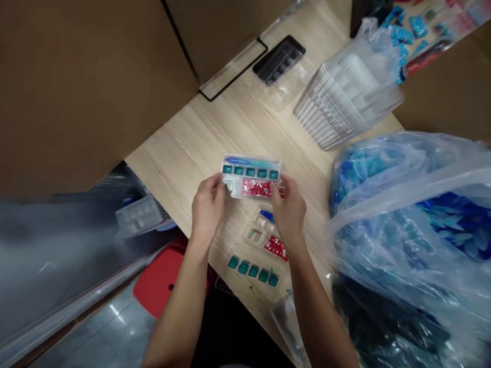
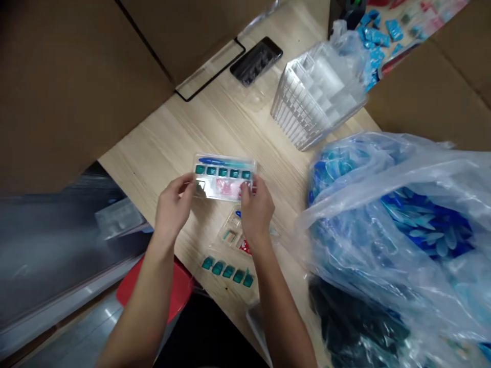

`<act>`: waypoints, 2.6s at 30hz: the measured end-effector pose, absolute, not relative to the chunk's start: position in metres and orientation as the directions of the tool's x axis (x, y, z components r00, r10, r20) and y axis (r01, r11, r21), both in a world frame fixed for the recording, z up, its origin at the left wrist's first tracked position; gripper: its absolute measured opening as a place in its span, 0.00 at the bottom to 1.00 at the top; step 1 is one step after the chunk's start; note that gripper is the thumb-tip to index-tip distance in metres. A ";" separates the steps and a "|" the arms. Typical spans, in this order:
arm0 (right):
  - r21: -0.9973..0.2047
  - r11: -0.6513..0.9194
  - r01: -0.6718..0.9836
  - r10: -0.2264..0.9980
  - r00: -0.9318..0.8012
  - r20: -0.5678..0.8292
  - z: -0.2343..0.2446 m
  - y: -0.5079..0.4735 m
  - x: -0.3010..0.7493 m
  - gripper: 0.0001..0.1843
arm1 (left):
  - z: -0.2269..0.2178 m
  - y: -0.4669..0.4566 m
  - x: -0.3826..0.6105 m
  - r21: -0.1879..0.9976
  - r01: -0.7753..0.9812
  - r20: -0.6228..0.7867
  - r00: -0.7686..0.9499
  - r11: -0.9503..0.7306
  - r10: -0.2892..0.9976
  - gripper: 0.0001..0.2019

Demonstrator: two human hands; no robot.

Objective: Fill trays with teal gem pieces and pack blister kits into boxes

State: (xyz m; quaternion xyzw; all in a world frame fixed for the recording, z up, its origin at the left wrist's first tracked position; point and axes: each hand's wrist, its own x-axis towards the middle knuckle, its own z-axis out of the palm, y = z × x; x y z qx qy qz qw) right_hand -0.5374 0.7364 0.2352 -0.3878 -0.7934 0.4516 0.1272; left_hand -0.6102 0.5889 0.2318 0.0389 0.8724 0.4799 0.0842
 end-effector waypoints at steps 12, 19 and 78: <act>-0.908 0.014 0.420 0.800 -0.549 -0.242 0.252 0.727 -0.537 0.13 | 0.255 0.592 -0.619 0.845 -0.289 -0.341 -0.939 0.449 0.037 0.13; -0.846 -0.383 0.372 0.690 -0.494 -0.529 0.269 0.740 -0.510 0.12 | 0.274 0.567 -0.598 0.860 -0.227 -0.288 -0.955 0.457 0.068 0.09; -0.912 -0.378 0.162 0.798 -0.442 -0.409 0.250 0.767 -0.538 0.12 | 0.286 0.610 -0.591 0.911 -0.376 -0.272 -0.854 -0.167 0.443 0.31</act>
